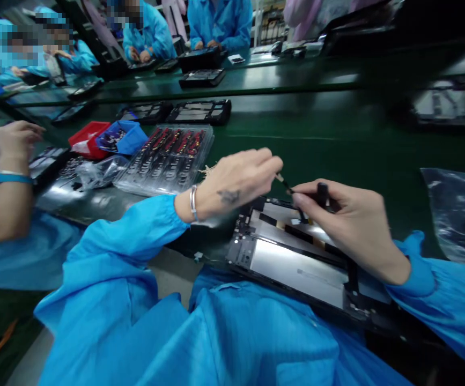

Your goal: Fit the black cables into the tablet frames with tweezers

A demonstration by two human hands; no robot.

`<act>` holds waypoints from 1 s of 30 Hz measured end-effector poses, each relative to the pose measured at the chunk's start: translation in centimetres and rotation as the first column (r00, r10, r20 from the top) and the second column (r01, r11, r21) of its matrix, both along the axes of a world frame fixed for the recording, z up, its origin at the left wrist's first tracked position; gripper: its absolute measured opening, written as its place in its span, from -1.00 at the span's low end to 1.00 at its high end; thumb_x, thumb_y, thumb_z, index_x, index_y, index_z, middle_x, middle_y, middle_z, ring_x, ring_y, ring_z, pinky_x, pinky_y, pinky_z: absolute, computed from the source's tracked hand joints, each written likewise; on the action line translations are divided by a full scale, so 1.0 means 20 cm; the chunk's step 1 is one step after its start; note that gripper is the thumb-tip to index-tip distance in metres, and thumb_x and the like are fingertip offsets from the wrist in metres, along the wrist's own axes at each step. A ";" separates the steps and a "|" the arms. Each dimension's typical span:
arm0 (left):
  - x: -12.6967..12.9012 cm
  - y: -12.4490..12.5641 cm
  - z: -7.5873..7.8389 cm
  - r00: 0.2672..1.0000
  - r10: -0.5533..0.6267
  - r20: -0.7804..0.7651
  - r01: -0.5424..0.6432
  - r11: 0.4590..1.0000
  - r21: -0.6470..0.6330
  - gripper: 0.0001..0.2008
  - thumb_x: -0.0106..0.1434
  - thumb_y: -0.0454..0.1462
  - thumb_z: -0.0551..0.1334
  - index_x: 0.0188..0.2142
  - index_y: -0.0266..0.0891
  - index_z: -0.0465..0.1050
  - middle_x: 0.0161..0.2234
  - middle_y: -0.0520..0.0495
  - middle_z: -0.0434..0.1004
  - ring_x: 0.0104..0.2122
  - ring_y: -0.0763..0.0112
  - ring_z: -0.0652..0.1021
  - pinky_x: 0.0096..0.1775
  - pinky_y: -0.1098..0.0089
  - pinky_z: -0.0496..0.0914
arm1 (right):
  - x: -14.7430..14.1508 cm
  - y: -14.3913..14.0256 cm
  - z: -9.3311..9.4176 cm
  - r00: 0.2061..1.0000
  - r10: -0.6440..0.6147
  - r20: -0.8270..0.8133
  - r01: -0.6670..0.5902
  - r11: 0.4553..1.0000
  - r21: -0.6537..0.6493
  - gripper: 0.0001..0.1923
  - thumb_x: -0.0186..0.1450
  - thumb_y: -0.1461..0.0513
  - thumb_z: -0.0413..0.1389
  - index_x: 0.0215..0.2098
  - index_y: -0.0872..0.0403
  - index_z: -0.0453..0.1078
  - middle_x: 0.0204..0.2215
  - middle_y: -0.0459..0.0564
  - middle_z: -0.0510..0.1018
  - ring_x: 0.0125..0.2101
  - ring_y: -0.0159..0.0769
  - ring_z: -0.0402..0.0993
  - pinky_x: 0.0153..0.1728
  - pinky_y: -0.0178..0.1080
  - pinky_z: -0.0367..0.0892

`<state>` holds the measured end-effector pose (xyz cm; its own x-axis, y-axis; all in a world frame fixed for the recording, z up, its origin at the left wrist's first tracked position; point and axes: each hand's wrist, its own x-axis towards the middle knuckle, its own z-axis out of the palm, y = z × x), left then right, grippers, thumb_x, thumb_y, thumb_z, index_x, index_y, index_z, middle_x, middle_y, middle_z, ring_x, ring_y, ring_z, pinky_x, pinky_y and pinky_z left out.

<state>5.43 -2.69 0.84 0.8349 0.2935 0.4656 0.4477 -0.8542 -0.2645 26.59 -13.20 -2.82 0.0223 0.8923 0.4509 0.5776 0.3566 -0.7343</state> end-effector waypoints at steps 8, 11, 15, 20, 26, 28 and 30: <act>-0.39 0.29 0.00 0.855 0.324 -0.404 -0.441 0.865 -0.240 -0.69 0.51 -0.36 0.01 -0.03 -0.39 0.53 -0.11 -0.25 0.55 -0.18 0.25 0.55 -0.18 0.32 0.34 | 0.03 0.02 -0.02 0.995 -0.076 -0.070 0.067 0.990 -0.122 -0.67 0.36 -0.10 0.25 -0.22 -0.04 0.63 -0.29 0.05 0.67 -0.32 -0.05 0.55 -0.35 -0.03 0.36; -0.43 0.28 0.00 0.808 0.280 -0.519 -0.443 0.869 -0.221 -0.63 0.45 -0.44 0.03 0.11 -0.36 0.51 -0.02 -0.24 0.52 -0.13 0.27 0.55 -0.14 0.35 0.37 | 0.03 0.03 -0.03 0.991 -0.086 -0.099 0.071 0.986 -0.148 -0.67 0.32 -0.11 0.29 -0.25 -0.04 0.64 -0.32 0.04 0.66 -0.37 -0.07 0.54 -0.39 -0.04 0.34; -0.39 0.24 0.01 0.855 0.317 -0.411 -0.382 0.920 -0.085 -0.58 0.40 -0.50 0.04 0.15 -0.39 0.50 0.03 -0.33 0.51 -0.05 0.14 0.53 -0.05 0.21 0.42 | 0.03 0.03 -0.03 0.979 -0.099 -0.179 0.066 0.980 -0.186 -0.73 0.30 -0.05 0.34 -0.26 -0.06 0.64 -0.34 0.01 0.65 -0.39 -0.16 0.52 -0.40 -0.12 0.33; -0.11 0.10 -0.05 0.984 0.090 0.153 0.032 0.759 -0.651 -0.68 0.51 -0.15 0.18 0.02 -0.28 0.63 -0.15 -0.18 0.60 -0.19 0.29 0.54 -0.11 0.29 0.43 | -0.02 0.02 -0.03 0.929 -0.107 -0.354 0.015 0.967 -0.253 -0.73 0.26 -0.01 0.38 -0.27 0.00 0.62 -0.44 -0.05 0.59 -0.45 -0.27 0.47 -0.44 -0.20 0.33; 0.17 -0.03 -0.04 0.861 0.114 0.496 0.488 0.093 -0.868 -0.63 0.43 -0.01 0.27 -0.27 -0.29 0.61 -0.41 0.07 0.43 -0.41 0.57 0.34 -0.36 0.49 0.21 | -0.01 0.03 -0.03 0.905 -0.077 -0.418 0.004 0.985 -0.173 -0.75 0.29 0.04 0.34 -0.24 0.05 0.60 -0.53 -0.12 0.52 -0.53 -0.35 0.38 -0.48 -0.24 0.28; 0.19 0.00 0.02 0.908 0.041 0.417 0.407 0.142 -0.902 -0.65 0.40 -0.05 0.30 -0.36 -0.29 0.57 -0.51 0.12 0.24 -0.47 0.58 0.23 -0.42 0.48 0.08 | 0.02 0.04 0.00 0.927 -0.062 -0.371 0.032 0.996 -0.088 -0.76 0.32 0.06 0.32 -0.15 0.03 0.61 -0.42 -0.08 0.60 -0.44 -0.33 0.45 -0.41 -0.24 0.33; 0.20 0.04 0.08 0.964 -0.075 0.254 0.264 0.200 -0.944 -0.68 0.39 -0.10 0.28 -0.36 -0.30 0.57 -0.54 0.13 0.18 -0.50 0.57 0.19 -0.44 0.45 0.01 | 0.04 0.04 0.04 0.945 -0.034 -0.326 0.026 0.999 -0.027 -0.78 0.32 0.10 0.32 -0.11 0.01 0.60 -0.30 -0.06 0.66 -0.33 -0.29 0.53 -0.32 -0.23 0.40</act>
<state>9.34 -1.97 2.42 0.8919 0.4509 0.0339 0.2011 -0.4627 0.8634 27.41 -12.34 -2.04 0.1918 0.8985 0.3949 0.3152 0.3247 -0.8917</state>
